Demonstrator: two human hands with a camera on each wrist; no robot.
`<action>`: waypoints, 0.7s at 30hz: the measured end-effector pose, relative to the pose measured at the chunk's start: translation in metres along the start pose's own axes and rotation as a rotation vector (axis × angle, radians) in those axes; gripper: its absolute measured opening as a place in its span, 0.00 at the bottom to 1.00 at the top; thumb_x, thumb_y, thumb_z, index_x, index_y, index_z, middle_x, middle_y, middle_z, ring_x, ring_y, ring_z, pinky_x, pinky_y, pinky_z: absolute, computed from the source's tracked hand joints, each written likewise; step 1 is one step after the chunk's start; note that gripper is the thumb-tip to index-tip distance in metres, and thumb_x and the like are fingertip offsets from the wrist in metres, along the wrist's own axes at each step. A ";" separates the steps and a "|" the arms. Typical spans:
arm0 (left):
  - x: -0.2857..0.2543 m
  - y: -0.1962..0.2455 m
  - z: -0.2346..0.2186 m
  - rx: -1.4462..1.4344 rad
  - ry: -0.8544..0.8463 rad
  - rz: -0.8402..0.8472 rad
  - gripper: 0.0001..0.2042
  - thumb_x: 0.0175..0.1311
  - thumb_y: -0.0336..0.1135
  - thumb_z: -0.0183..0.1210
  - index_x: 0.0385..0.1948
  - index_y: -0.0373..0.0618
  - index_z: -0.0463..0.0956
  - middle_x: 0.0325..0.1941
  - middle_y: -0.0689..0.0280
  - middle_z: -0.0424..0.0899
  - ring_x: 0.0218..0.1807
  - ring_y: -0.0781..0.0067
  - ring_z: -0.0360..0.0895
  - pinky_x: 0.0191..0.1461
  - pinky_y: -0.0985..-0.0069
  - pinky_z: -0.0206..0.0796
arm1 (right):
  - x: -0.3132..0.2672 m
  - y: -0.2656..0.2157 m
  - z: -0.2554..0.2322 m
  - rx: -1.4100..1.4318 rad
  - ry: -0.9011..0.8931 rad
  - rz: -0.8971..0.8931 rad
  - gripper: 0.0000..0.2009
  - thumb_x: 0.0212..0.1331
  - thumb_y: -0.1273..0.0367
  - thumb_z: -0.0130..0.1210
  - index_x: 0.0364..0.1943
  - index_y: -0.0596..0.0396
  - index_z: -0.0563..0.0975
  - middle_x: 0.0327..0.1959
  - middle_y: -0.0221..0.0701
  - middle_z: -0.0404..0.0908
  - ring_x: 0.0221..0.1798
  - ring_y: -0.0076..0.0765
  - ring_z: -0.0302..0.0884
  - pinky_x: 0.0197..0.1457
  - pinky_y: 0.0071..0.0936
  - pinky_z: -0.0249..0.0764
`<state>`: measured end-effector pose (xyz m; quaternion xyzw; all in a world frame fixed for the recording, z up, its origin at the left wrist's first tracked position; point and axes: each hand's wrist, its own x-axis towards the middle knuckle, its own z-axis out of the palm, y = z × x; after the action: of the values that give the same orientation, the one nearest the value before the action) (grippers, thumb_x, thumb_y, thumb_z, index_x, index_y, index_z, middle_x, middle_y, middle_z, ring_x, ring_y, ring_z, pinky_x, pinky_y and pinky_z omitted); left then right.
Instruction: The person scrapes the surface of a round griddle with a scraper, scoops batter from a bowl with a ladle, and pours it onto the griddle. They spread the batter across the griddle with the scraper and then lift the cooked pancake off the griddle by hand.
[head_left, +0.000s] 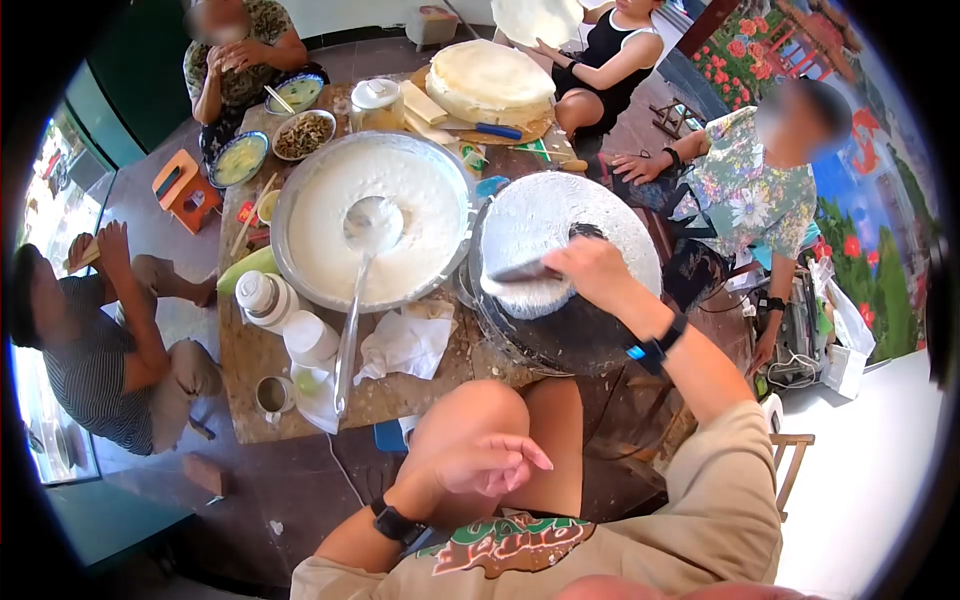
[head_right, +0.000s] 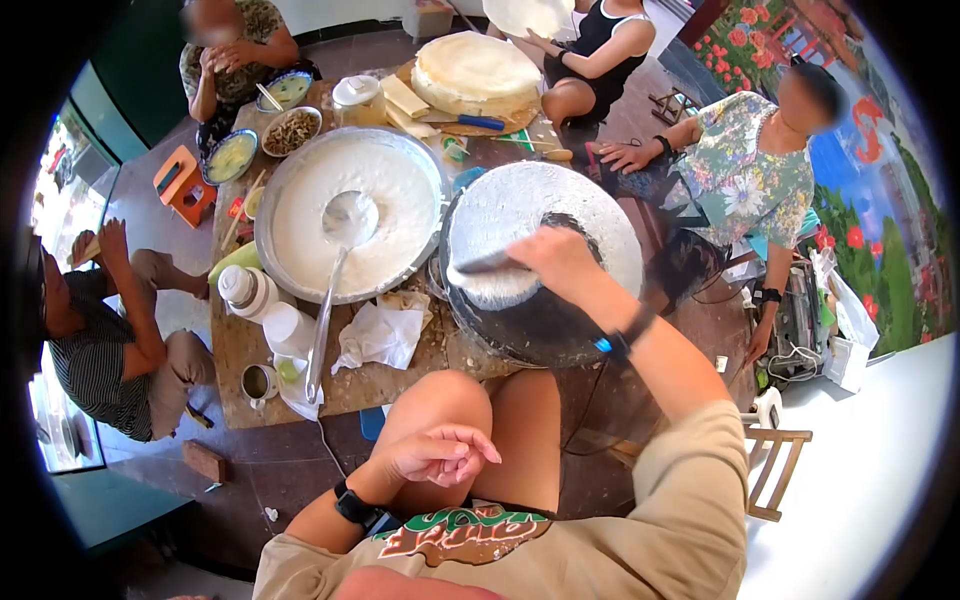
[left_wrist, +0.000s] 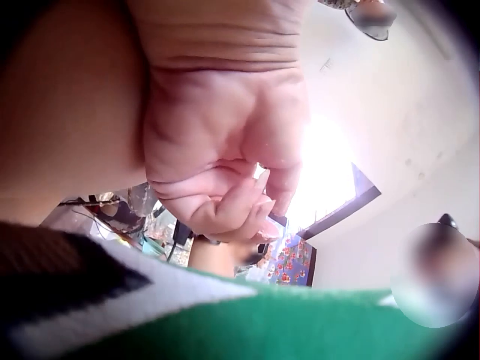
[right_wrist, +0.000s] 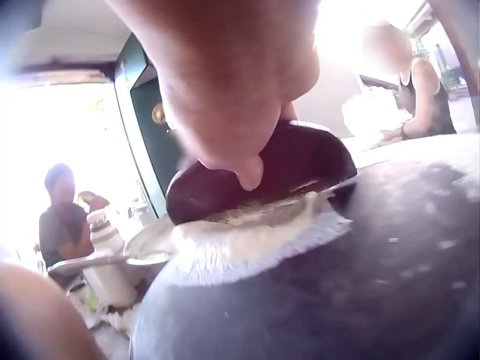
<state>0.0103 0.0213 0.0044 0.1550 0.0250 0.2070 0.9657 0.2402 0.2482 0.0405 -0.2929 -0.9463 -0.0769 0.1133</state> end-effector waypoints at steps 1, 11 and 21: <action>0.000 -0.001 -0.001 0.007 -0.004 0.004 0.21 0.64 0.44 0.52 0.50 0.35 0.70 0.24 0.69 0.71 0.21 0.88 0.60 0.18 0.89 0.46 | -0.018 0.001 -0.009 -0.029 -0.047 -0.011 0.08 0.49 0.71 0.49 0.33 0.43 0.77 0.26 0.25 0.77 0.32 0.33 0.75 0.35 0.30 0.72; 0.005 -0.003 0.007 0.027 0.062 0.006 0.20 0.64 0.44 0.52 0.49 0.35 0.70 0.26 0.69 0.72 0.23 0.87 0.63 0.22 0.90 0.49 | 0.007 0.006 0.002 -0.001 0.140 0.003 0.10 0.49 0.69 0.49 0.35 0.43 0.77 0.28 0.23 0.79 0.32 0.30 0.76 0.36 0.28 0.72; 0.007 -0.001 0.002 0.081 0.051 -0.013 0.20 0.63 0.44 0.53 0.48 0.36 0.71 0.25 0.68 0.72 0.23 0.86 0.64 0.21 0.89 0.49 | -0.081 0.032 -0.044 0.022 -0.137 -0.130 0.08 0.47 0.72 0.51 0.32 0.48 0.78 0.33 0.26 0.80 0.38 0.34 0.78 0.43 0.29 0.74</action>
<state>0.0171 0.0231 0.0057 0.1887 0.0588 0.2032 0.9590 0.3304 0.2215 0.0644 -0.2343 -0.9696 -0.0533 0.0463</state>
